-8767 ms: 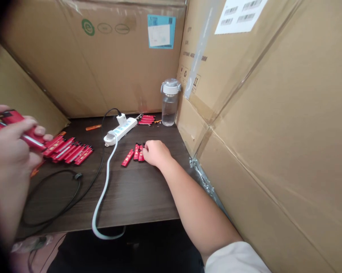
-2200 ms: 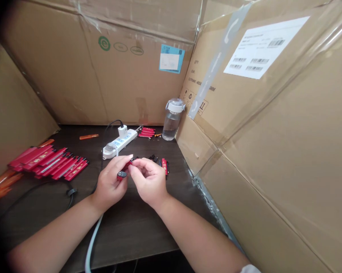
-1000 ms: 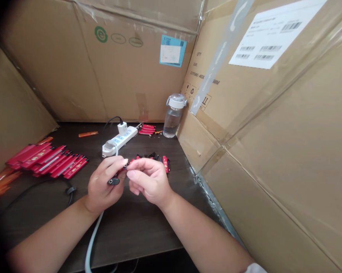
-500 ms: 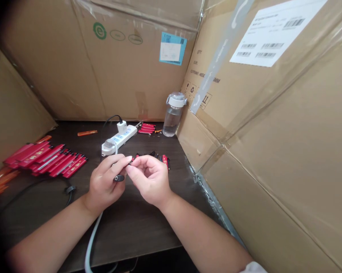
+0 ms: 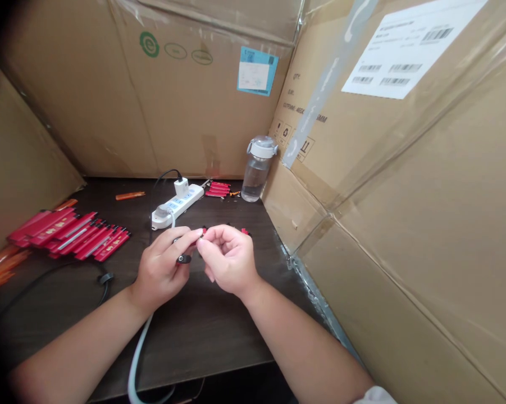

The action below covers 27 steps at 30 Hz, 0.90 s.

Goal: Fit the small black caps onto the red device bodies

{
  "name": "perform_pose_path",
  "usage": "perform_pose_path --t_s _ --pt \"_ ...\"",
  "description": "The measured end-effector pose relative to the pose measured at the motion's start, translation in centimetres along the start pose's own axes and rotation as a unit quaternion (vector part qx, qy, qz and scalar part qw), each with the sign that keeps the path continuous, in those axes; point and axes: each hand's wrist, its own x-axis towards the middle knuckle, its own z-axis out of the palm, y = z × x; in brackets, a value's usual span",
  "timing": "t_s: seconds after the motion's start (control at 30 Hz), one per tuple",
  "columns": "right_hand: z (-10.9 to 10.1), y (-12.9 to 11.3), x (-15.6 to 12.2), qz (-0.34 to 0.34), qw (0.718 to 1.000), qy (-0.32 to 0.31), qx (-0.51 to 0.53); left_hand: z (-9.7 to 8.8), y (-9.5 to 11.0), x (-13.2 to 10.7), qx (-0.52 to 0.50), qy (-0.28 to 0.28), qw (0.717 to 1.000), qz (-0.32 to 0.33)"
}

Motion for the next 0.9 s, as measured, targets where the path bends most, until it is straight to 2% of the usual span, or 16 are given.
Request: perform_pose_path --t_s 0.1,0.23,0.3,0.37,0.47,0.57,0.67,0.77,0.9 --pt "-0.4 0.4 0.8 -0.011 0.999 0.015 0.048 0.3 -0.2 0.1 -0.006 -0.004 0.999 -0.043" --pt "-1.8 0.7 2.7 -0.025 0.992 0.105 0.071 0.5 -1.4 0.7 0.026 0.011 0.989 -0.148" --pt "-2.7 0.9 3.6 -0.003 0.990 0.131 0.041 0.6 -2.2 0.8 0.052 -0.006 0.977 -0.209" --pt "-3.5 1.4 4.2 0.034 0.989 0.139 -0.034 0.6 -2.9 0.8 0.077 -0.057 0.962 -0.254" --pt "-4.4 2.5 4.6 0.059 0.972 0.117 -0.194 0.8 -3.1 0.6 0.124 -0.161 0.938 -0.282" --pt "-4.8 3.8 4.6 0.048 0.942 0.059 -0.328 0.8 -2.7 0.7 0.161 -0.231 0.910 -0.306" --pt "-5.0 4.7 4.6 0.050 0.912 0.021 -0.407 0.7 -2.1 1.1 0.179 -0.274 0.886 -0.329" --pt "-5.2 5.0 4.7 0.054 0.888 0.020 -0.456 0.6 -1.9 1.4 0.188 -0.304 0.870 -0.339" --pt "-5.3 4.9 4.7 0.044 0.862 0.030 -0.504 0.7 -1.6 1.6 0.204 -0.315 0.860 -0.345"
